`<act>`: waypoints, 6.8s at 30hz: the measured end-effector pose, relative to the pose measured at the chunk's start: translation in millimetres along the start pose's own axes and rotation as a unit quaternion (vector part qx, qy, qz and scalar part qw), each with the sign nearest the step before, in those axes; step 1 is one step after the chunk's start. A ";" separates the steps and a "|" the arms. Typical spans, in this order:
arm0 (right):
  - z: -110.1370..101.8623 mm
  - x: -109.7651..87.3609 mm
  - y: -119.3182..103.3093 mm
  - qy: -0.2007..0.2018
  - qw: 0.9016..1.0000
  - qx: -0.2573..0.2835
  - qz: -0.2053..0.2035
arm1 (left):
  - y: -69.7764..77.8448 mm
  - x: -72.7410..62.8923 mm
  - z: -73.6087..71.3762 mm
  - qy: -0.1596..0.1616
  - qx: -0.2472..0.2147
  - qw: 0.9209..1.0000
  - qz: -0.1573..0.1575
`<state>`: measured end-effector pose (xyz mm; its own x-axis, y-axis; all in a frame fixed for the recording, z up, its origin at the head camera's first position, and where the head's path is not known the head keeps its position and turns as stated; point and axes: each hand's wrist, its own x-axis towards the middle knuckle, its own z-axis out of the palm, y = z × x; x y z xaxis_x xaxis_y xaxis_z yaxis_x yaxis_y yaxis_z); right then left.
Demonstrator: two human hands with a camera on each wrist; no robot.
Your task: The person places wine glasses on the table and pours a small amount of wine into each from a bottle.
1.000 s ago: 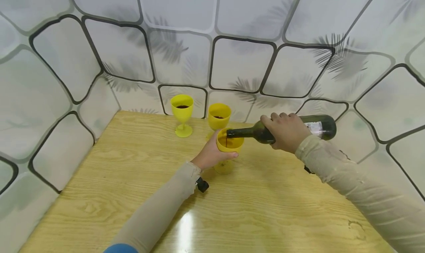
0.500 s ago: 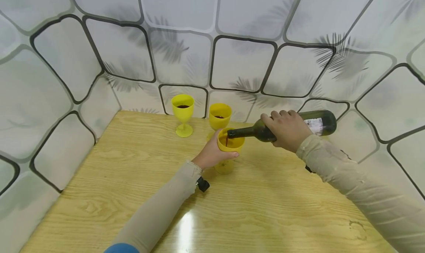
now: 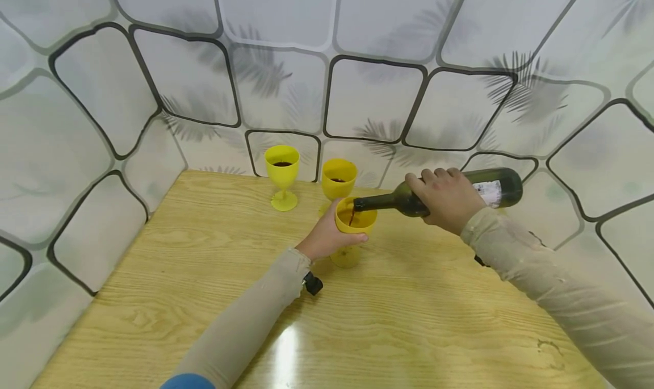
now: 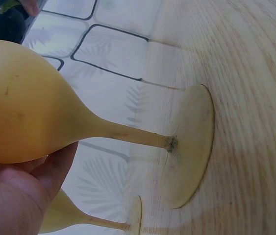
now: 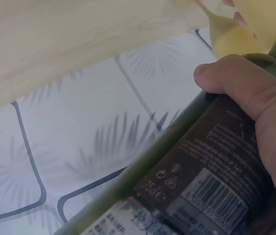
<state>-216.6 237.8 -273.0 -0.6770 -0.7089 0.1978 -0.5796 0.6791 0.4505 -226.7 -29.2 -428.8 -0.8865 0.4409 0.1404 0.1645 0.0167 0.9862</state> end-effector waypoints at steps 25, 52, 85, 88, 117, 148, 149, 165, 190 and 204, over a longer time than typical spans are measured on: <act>-7.1 -1.8 5.3 0.003 1.000 -0.018 -0.017 | 1.5 0.3 -0.1 0.006 0.017 1.000 -0.010; -9.4 3.5 6.6 0.010 0.998 -0.052 -0.016 | 0.4 0.7 0.1 0.008 0.016 1.000 -0.007; -22.4 13.1 -1.7 0.022 0.996 -0.079 -0.040 | -0.4 0.6 -0.3 0.007 0.013 1.000 -0.013; -23.0 14.7 -1.3 0.027 0.995 -0.082 -0.045 | -0.1 0.4 -0.3 0.007 0.013 1.000 -0.012; -45.3 28.5 -12.7 -0.025 0.985 -0.159 -0.061 | 3.6 -2.1 0.2 0.009 0.011 1.000 -0.018; -50.5 35.0 -16.2 -0.029 0.983 -0.170 -0.063 | -1.2 -0.2 -1.6 0.002 0.010 1.000 -0.017; -49.6 34.7 -16.0 -0.026 0.984 -0.166 -0.063 | -1.1 -0.4 -1.6 0.004 0.012 1.000 -0.019; -33.4 22.4 -8.7 -0.021 0.996 -0.077 -0.031 | 0.9 -1.3 -1.9 0.013 0.031 0.999 -0.028; 5.3 -7.8 0.2 -0.002 0.995 0.083 0.053 | 2.9 -1.9 0.4 0.021 0.039 0.999 -0.024; 32.8 -27.5 -4.2 0.073 0.963 0.222 0.132 | 1.1 -0.3 0.2 0.013 0.023 1.000 -0.002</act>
<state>-210.5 260.7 -308.8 -0.7746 -0.4978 0.3901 -0.5554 0.8304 -0.0432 -226.2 -29.1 -427.8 -0.8980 0.4174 0.1394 0.1799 0.0592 0.9819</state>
